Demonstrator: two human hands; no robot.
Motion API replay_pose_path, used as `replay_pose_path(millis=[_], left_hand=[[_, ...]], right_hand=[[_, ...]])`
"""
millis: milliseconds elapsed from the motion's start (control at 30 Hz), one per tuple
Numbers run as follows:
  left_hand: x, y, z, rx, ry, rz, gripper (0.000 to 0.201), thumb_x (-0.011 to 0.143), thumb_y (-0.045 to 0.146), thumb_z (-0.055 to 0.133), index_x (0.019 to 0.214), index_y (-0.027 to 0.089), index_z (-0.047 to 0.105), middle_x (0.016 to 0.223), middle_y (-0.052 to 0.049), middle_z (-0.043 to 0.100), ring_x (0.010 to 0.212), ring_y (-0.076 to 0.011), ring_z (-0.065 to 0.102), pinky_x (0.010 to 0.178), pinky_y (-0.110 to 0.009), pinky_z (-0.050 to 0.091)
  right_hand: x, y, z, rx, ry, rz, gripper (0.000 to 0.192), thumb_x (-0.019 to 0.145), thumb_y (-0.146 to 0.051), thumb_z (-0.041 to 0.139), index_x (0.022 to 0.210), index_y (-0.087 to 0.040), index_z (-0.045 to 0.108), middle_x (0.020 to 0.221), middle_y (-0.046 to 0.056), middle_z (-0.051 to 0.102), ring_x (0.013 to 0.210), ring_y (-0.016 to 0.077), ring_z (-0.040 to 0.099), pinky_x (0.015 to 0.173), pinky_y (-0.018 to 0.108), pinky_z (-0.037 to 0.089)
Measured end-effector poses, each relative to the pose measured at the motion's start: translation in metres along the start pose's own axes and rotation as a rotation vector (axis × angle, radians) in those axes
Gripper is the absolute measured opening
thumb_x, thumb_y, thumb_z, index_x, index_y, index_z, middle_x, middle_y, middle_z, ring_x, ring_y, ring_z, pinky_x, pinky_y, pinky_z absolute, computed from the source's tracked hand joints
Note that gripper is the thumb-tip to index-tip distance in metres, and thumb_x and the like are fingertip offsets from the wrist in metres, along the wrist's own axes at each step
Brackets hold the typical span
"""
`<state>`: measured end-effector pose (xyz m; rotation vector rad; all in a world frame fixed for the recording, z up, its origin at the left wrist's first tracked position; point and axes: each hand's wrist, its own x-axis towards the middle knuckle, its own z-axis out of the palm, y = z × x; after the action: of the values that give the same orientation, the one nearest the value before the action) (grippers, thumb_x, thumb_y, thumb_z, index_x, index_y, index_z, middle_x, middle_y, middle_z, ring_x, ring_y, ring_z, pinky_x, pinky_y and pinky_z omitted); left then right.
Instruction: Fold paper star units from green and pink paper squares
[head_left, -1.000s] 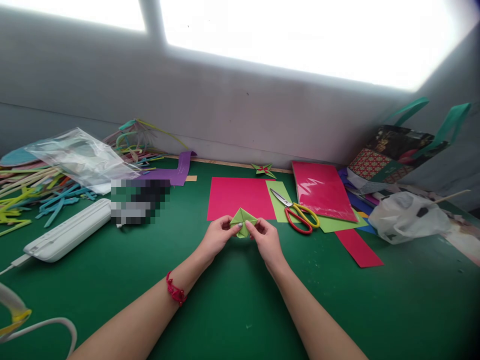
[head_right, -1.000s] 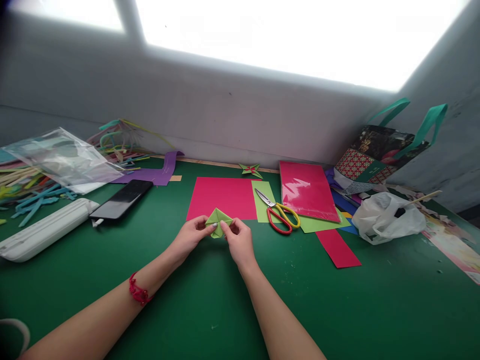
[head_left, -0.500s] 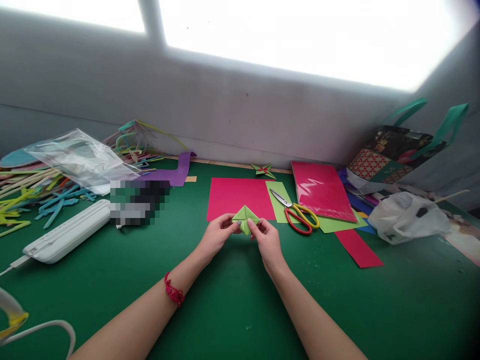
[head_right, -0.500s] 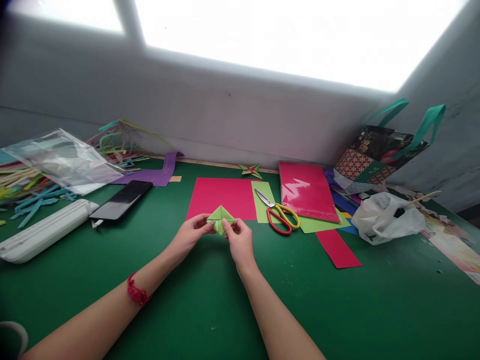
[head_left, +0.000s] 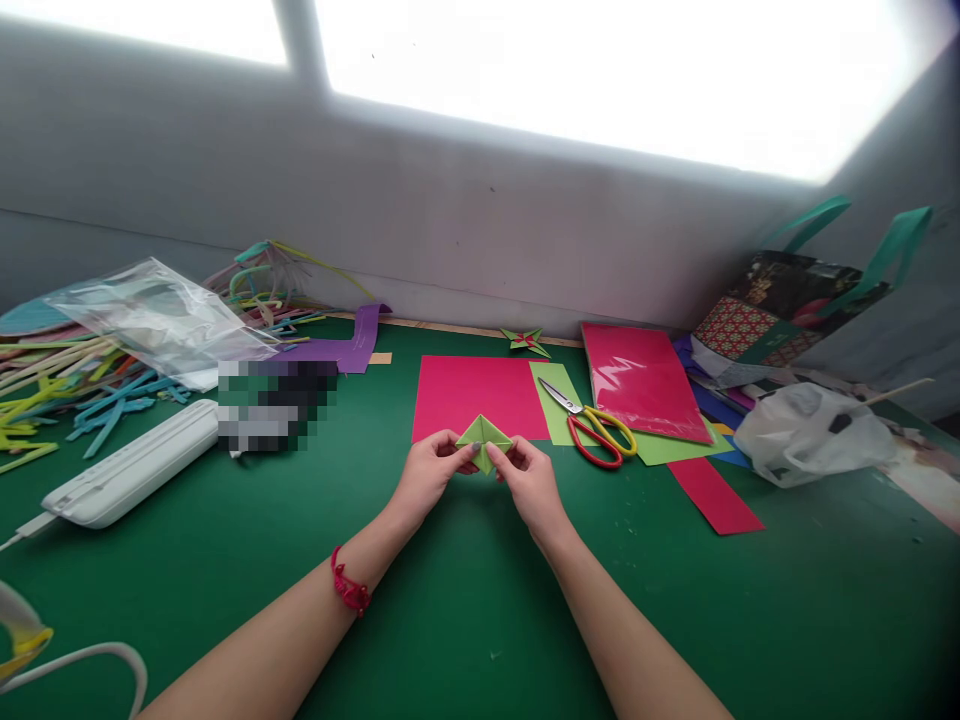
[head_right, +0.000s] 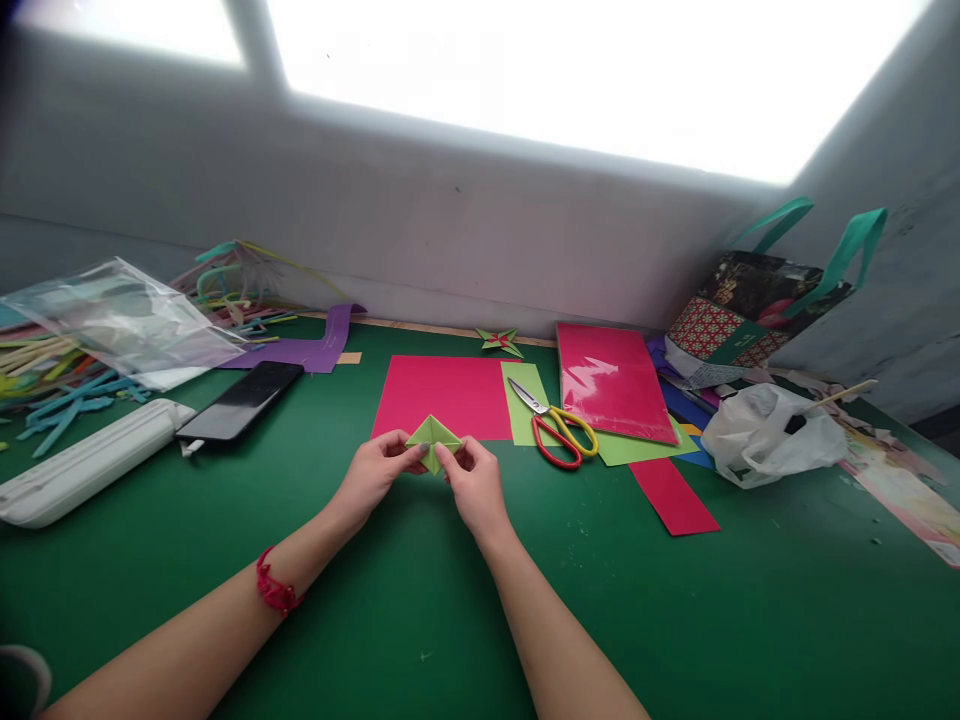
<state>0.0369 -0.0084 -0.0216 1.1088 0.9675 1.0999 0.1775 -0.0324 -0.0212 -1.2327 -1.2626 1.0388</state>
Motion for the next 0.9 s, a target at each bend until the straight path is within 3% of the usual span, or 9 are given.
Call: replay_pose_path(millis=[133,300,667,900], left_hand=[[-0.0026,0.0060,0.0030,-0.167,-0.045,-0.063,0.029,0.064,0.036,0.066,0.080,0.013,0.063,0.080,-0.006,0.066,0.076,-0.0174,0.061,0.077,-0.033,0.047],[-0.0017,0.0057,-0.0009,-0.152,-0.018,-0.122,0.026,0.061,0.034,0.069,0.072,0.012,0.064,0.070,-0.006,0.067,0.067,-0.0174,0.062,0.072,-0.033,0.050],[-0.0022,0.0037,-0.0005,-0.045,0.068,-0.061,0.025,0.061,0.037,0.068,0.066,0.014,0.061,0.061,-0.003,0.065,0.060,-0.0171,0.062,0.066,-0.031,0.051],[-0.0034,0.0021,0.0016,0.004,0.056,0.028,0.022,0.064,0.035,0.066,0.062,0.015,0.058,0.057,0.000,0.062,0.060,-0.0162,0.062,0.066,-0.030,0.051]], right_hand=[[0.0030,0.0002,-0.0015,0.040,0.036,0.020,0.027,0.072,-0.043,0.055,0.068,-0.017,0.054,0.055,-0.002,0.049,0.053,0.0118,0.046,0.053,0.024,0.038],[0.0052,-0.0007,-0.0029,0.107,-0.025,0.050,0.027,0.070,-0.044,0.057,0.067,-0.017,0.055,0.056,-0.002,0.049,0.052,0.0109,0.045,0.052,0.024,0.038],[0.0011,-0.0020,-0.0021,0.002,-0.028,-0.009,0.022,0.074,-0.038,0.055,0.065,-0.018,0.053,0.053,-0.003,0.048,0.052,0.0112,0.044,0.051,0.023,0.034],[0.0018,-0.0026,0.0023,0.152,-0.068,0.046,0.021,0.070,-0.037,0.059,0.074,-0.017,0.055,0.064,-0.001,0.054,0.058,0.0124,0.049,0.053,0.024,0.040]])
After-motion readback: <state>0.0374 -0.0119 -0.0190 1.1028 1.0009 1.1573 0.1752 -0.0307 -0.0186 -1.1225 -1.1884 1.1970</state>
